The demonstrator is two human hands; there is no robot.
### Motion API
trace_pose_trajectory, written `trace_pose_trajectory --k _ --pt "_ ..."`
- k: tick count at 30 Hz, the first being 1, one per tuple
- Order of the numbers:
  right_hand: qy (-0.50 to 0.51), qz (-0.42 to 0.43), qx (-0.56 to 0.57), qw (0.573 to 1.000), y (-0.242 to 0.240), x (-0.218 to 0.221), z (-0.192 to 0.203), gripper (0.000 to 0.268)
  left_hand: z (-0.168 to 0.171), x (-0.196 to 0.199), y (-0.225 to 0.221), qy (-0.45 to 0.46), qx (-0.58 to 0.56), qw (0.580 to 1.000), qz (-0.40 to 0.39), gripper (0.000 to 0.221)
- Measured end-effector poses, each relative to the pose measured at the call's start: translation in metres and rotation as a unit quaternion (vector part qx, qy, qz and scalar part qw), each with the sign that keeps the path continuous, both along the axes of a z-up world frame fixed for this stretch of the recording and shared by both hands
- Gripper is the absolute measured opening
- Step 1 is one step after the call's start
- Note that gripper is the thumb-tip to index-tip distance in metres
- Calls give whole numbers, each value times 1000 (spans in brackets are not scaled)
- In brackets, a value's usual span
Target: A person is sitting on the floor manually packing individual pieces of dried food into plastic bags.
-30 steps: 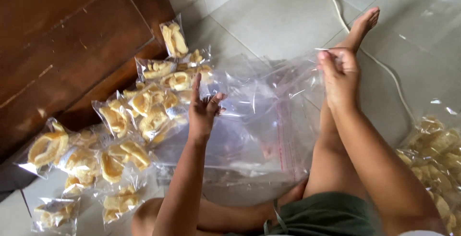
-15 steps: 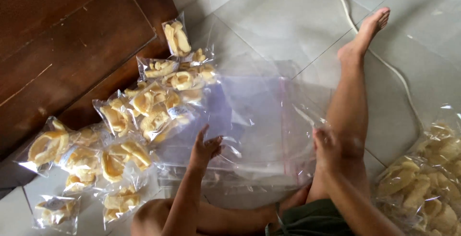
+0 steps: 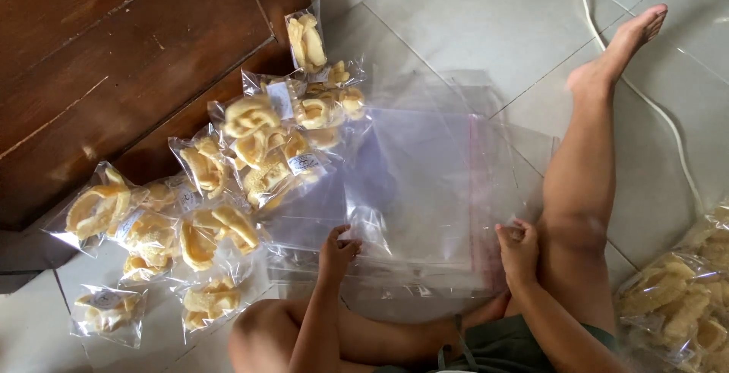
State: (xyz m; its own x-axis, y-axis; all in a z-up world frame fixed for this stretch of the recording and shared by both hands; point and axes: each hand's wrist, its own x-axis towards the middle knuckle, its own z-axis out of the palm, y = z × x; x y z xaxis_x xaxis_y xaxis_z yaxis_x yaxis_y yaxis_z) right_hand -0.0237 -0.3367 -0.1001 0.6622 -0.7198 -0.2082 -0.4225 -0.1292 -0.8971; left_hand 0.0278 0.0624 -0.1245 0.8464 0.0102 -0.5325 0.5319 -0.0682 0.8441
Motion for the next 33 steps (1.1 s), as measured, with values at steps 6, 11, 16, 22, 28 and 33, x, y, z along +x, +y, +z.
trace_pose_trajectory --k 6,11,16,22,28,33 --pt "-107 69 -126 984 -1 7 64 68 0 -3 1 -5 40 999 -6 50" --pt "-116 198 -444 866 -31 -4 168 49 34 1 -4 -121 320 940 18 59" --pt "-140 201 -437 865 -70 -15 130 50 69 87 44 -259 409 874 49 43" --pt "-100 196 -450 866 -60 1 128 49 118 199 67 -143 -53 974 168 53" --pt "-69 180 -498 845 -55 7 132 47 133 240 59 -87 -123 961 233 67" --pt "-52 180 -502 844 -59 4 128 45 96 254 77 -106 -184 948 236 67"
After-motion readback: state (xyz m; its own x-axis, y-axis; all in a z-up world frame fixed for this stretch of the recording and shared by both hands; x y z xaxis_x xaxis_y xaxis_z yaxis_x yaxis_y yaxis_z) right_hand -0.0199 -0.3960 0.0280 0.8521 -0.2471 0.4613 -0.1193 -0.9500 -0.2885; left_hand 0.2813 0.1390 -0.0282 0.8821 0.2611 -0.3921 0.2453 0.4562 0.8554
